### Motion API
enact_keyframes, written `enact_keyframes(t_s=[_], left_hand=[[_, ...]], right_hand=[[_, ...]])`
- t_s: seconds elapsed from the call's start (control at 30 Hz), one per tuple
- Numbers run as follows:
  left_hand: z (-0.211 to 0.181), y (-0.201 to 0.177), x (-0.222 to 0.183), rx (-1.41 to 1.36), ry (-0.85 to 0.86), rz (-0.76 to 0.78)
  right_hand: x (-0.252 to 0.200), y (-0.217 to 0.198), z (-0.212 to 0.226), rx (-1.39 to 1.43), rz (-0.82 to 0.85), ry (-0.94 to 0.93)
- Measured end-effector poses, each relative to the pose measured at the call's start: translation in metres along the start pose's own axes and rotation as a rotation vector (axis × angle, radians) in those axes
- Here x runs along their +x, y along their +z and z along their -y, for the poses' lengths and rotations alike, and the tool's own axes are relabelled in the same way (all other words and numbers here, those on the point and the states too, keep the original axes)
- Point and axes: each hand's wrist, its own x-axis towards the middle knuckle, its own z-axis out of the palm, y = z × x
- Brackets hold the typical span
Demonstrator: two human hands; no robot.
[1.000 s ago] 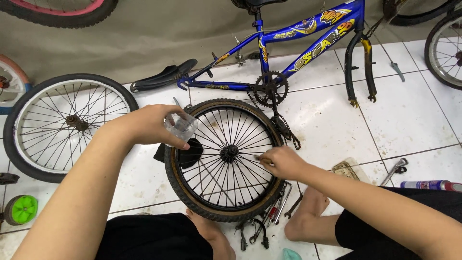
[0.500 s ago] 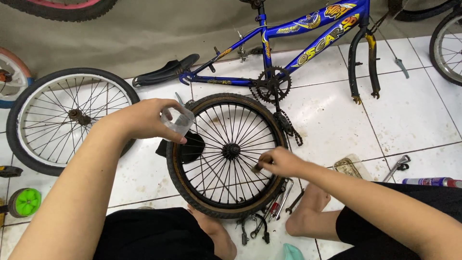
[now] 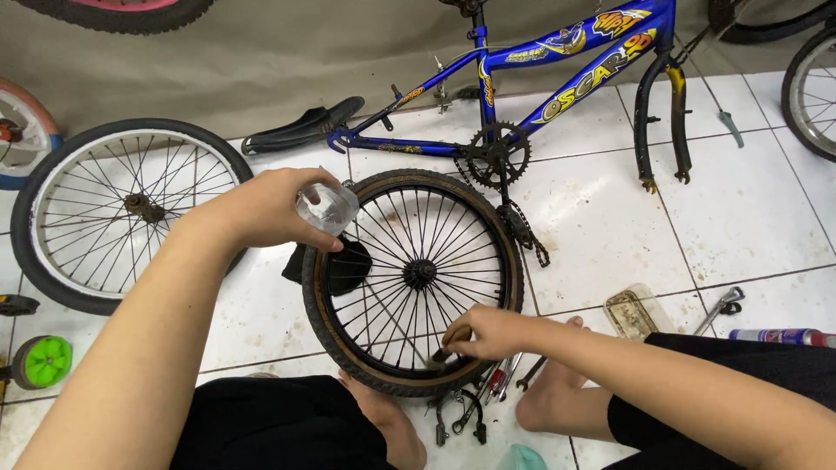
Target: Cleaning the braking surface of a bicycle wheel rim using a brush and cleaning solution.
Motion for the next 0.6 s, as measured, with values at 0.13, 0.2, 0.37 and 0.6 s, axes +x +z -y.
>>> enact_keyframes(t_s=[0.13,0.2,0.37,0.6], left_hand=[[0.002,0.004,0.002,-0.004,0.009,-0.001],[0.003,0.003,0.001,-0.001,0.015,-0.008],[0.003,0.0,-0.006,-0.016,0.01,-0.004],[0.001,0.0,-0.005,-0.017,0.009,-0.008]], right_hand=[[0.003,0.004,-0.002,0.032,0.042,-0.032],[0.008,-0.014,-0.013,-0.067,-0.106,0.05],[0.01,-0.055,-0.032,-0.241,-0.294,0.036],[0.006,-0.002,-0.035,-0.27,-0.082,-0.094]])
